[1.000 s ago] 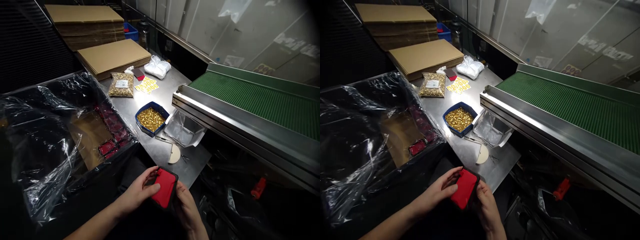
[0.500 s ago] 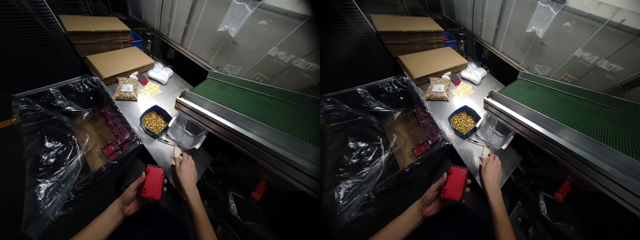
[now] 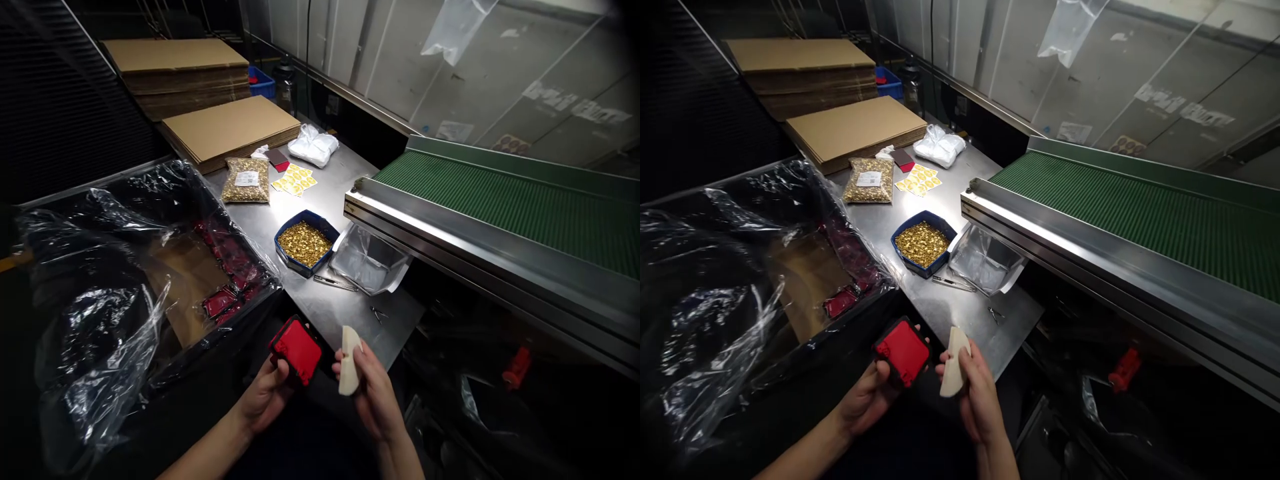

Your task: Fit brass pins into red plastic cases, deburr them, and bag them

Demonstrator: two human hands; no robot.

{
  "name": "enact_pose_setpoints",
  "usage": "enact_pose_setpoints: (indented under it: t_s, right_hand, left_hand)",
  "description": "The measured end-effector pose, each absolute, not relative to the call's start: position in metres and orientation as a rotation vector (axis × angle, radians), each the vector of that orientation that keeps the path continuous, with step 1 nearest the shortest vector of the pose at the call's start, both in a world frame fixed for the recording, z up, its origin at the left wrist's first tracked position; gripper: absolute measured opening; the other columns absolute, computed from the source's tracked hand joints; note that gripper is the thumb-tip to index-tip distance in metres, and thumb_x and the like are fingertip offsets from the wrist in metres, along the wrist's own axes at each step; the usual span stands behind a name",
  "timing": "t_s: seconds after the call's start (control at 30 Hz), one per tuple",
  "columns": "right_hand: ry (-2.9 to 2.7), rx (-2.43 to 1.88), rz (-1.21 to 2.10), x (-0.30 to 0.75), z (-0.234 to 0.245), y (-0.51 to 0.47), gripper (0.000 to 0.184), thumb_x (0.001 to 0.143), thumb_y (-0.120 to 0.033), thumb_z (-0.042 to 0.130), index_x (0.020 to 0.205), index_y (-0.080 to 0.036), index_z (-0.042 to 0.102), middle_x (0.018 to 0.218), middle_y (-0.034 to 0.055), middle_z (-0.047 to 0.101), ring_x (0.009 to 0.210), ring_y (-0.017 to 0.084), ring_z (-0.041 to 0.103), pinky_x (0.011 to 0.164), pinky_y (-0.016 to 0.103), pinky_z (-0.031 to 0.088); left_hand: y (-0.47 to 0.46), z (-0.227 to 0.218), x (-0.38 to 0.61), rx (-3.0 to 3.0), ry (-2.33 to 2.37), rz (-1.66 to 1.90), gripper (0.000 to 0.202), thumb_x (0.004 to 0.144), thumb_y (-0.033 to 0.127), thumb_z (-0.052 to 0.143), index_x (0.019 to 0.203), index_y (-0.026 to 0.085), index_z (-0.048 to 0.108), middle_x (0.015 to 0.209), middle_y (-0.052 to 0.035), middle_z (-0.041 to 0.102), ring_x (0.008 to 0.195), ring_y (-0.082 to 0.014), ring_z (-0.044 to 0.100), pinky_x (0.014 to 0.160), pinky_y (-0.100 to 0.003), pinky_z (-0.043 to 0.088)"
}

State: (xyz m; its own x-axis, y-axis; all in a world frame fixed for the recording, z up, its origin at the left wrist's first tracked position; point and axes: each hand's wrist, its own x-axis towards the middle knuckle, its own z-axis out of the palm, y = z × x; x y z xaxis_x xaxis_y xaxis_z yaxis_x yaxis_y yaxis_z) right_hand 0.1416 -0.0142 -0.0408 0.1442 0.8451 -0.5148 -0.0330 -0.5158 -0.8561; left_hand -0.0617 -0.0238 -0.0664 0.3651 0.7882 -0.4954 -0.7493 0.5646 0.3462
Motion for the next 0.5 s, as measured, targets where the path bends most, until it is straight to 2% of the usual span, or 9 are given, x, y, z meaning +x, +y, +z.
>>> enact_pose_setpoints:
  t_s: [0.07,0.13,0.23,0.3,0.33,0.4,0.47,0.5]
  right_hand:
    - [-0.304,-1.396,1.673,0.145,-0.034,-0.032,0.054,0.091,-0.051,0.065,0.132,-0.018,0.054,0.094,0.0065,0.073,0.073,0.015,0.069,0.065,0.025,0.054]
    - [-0.044,-1.231,1.699,0.148,-0.029,-0.041,0.052,0.087,-0.043,0.074,0.129,-0.018,0.056,0.091,0.0047,0.073,0.07,0.012,0.069,0.064,0.021,0.054]
    - [0.036,-1.169,1.675,0.153,-0.029,-0.046,0.044,0.087,-0.038,0.076,0.123,-0.017,0.061,0.088,0.0038,0.074,0.069,0.011,0.069,0.065,0.02,0.056]
    - [0.054,-1.167,1.657,0.155,-0.03,-0.047,0.044,0.086,-0.038,0.076,0.121,-0.016,0.062,0.089,0.0041,0.074,0.069,0.012,0.069,0.064,0.02,0.056]
    - [0.06,-1.167,1.651,0.154,-0.03,-0.047,0.044,0.086,-0.038,0.076,0.121,-0.015,0.062,0.089,0.0044,0.074,0.069,0.012,0.07,0.063,0.021,0.056]
    - [0.074,-1.147,1.65,0.153,-0.03,-0.049,0.043,0.086,-0.036,0.076,0.12,-0.014,0.062,0.09,0.005,0.073,0.07,0.012,0.069,0.064,0.021,0.056]
    - [0.087,-1.099,1.663,0.15,-0.029,-0.052,0.04,0.087,-0.034,0.076,0.119,-0.014,0.062,0.09,0.0047,0.072,0.069,0.011,0.068,0.065,0.022,0.056]
    - [0.093,-1.071,1.671,0.149,-0.028,-0.053,0.039,0.088,-0.033,0.075,0.119,-0.014,0.062,0.089,0.0043,0.072,0.068,0.011,0.067,0.066,0.023,0.056]
  left_hand:
    - [-0.024,-0.066,-0.059,0.085,0.662,0.96,0.084,0.073,0.045,0.085,0.147,0.034,0.047,0.134,-0.0083,0.067,0.131,-0.0326,0.054,0.12,-0.053,0.03]
    - [-0.024,-0.063,-0.056,0.081,0.626,0.922,0.084,0.077,0.037,0.084,0.15,0.033,0.043,0.129,-0.01,0.069,0.125,-0.0343,0.059,0.116,-0.06,0.033]
    - [-0.026,-0.058,-0.054,0.081,0.579,0.858,0.085,0.082,0.016,0.079,0.154,0.03,0.035,0.126,-0.0124,0.071,0.124,-0.0366,0.06,0.113,-0.067,0.033]
    - [-0.027,-0.054,-0.053,0.098,0.539,0.822,0.089,0.08,0.01,0.077,0.155,0.029,0.032,0.133,-0.0141,0.066,0.126,-0.0384,0.058,0.112,-0.07,0.031]
    - [-0.028,-0.052,-0.053,0.107,0.51,0.81,0.09,0.079,0.013,0.079,0.155,0.029,0.032,0.138,-0.0153,0.062,0.127,-0.0398,0.057,0.112,-0.071,0.03]
    - [-0.027,-0.049,-0.051,0.125,0.438,0.79,0.093,0.075,0.027,0.085,0.154,0.026,0.035,0.146,-0.0188,0.054,0.129,-0.0443,0.054,0.111,-0.073,0.027]
    - [-0.024,-0.046,-0.048,0.102,0.365,0.762,0.099,0.068,0.052,0.087,0.15,0.022,0.042,0.151,-0.0222,0.047,0.132,-0.0501,0.048,0.111,-0.075,0.024]
    - [-0.022,-0.044,-0.045,0.062,0.342,0.757,0.097,0.067,0.064,0.082,0.146,0.021,0.047,0.153,-0.0221,0.043,0.135,-0.0517,0.044,0.112,-0.074,0.022]
